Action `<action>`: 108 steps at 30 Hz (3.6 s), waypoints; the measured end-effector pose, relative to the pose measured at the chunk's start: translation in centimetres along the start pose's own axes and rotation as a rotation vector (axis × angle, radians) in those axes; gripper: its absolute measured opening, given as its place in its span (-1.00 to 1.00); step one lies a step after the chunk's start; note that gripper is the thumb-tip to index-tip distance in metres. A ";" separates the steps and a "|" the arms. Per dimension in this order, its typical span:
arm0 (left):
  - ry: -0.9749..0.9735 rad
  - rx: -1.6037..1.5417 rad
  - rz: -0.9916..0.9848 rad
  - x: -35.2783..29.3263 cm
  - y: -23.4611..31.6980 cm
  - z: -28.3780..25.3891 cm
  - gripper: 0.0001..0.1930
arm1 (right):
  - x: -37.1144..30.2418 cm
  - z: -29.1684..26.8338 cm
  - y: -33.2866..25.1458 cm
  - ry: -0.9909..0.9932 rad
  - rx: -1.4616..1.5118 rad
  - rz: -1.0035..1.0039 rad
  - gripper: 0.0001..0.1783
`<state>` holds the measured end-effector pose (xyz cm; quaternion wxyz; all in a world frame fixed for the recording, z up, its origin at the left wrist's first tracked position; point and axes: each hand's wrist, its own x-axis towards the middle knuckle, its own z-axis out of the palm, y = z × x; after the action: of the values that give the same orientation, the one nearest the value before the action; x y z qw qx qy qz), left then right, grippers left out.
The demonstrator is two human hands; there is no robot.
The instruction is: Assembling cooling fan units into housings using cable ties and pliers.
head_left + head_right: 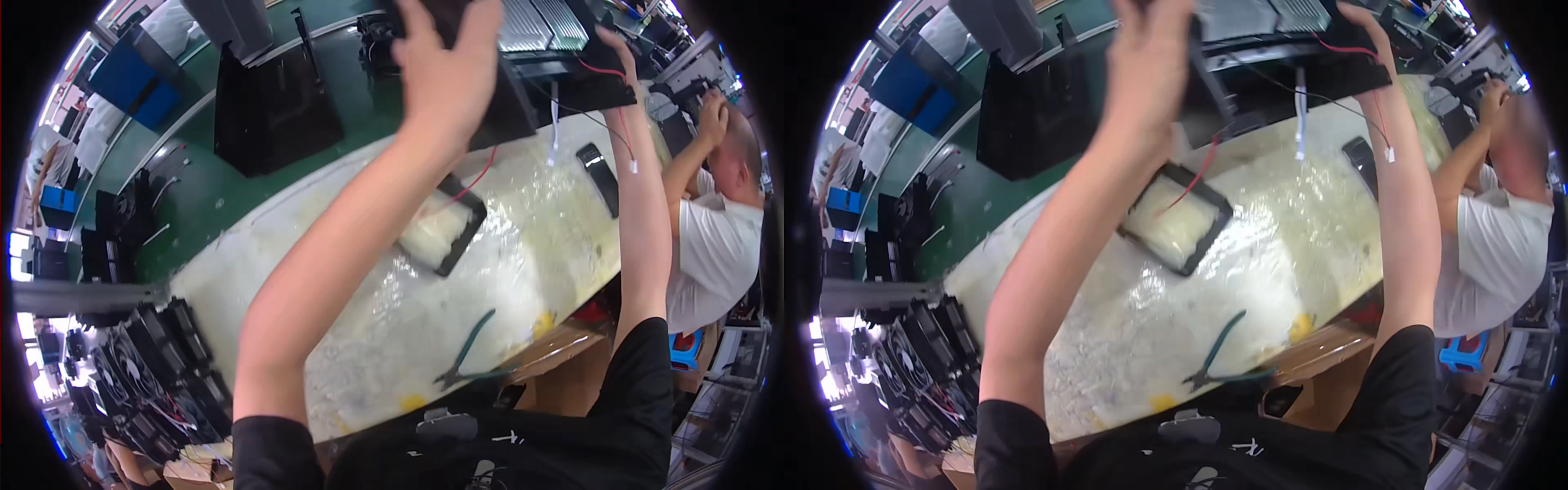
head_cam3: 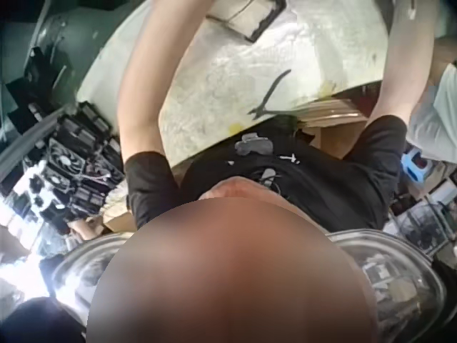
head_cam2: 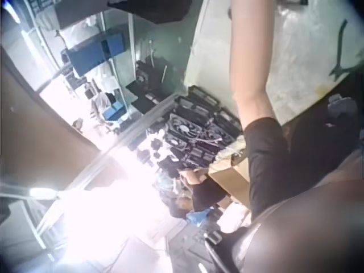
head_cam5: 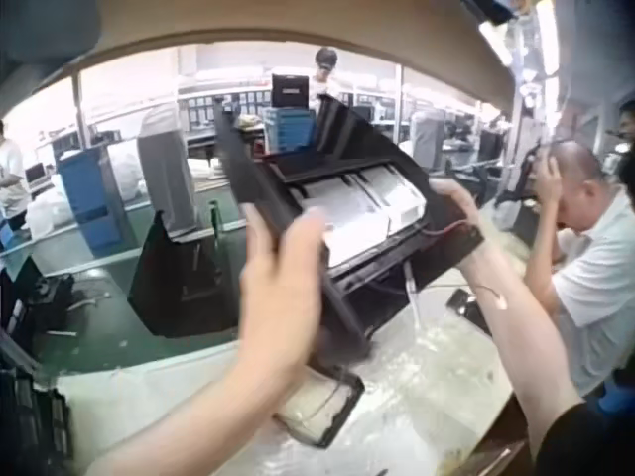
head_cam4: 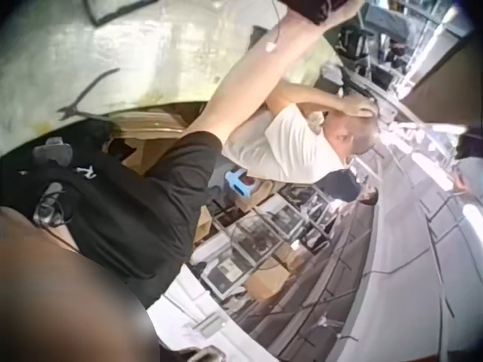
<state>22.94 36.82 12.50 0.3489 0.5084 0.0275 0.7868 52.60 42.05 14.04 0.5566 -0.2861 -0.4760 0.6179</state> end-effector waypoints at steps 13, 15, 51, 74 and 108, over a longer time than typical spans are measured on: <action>-0.083 0.449 -1.231 1.1 -28.8 4.1 0.08 | 10.6 -24.0 3.3 0.472 0.067 0.383 -0.72; -0.244 0.886 -1.012 2.0 -26.9 3.3 0.13 | 11.8 -24.5 3.2 0.390 0.075 0.398 -0.73; 0.081 0.427 -1.018 11.3 0.0 -1.1 -0.38 | 6.3 4.9 -5.6 0.272 -0.751 -0.444 -0.36; -0.186 1.019 -0.841 -16.6 39.7 -8.2 -0.10 | -25.7 33.4 3.6 -0.494 -0.925 -0.041 -0.26; 0.008 1.548 -0.935 -23.8 35.1 -9.9 -0.32 | -9.2 19.7 19.4 -0.186 -1.518 -0.037 -0.71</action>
<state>2.18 -0.32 3.15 0.1934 0.5352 0.7540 0.3280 29.10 29.35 2.34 0.1754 -0.5290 -0.8195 0.1337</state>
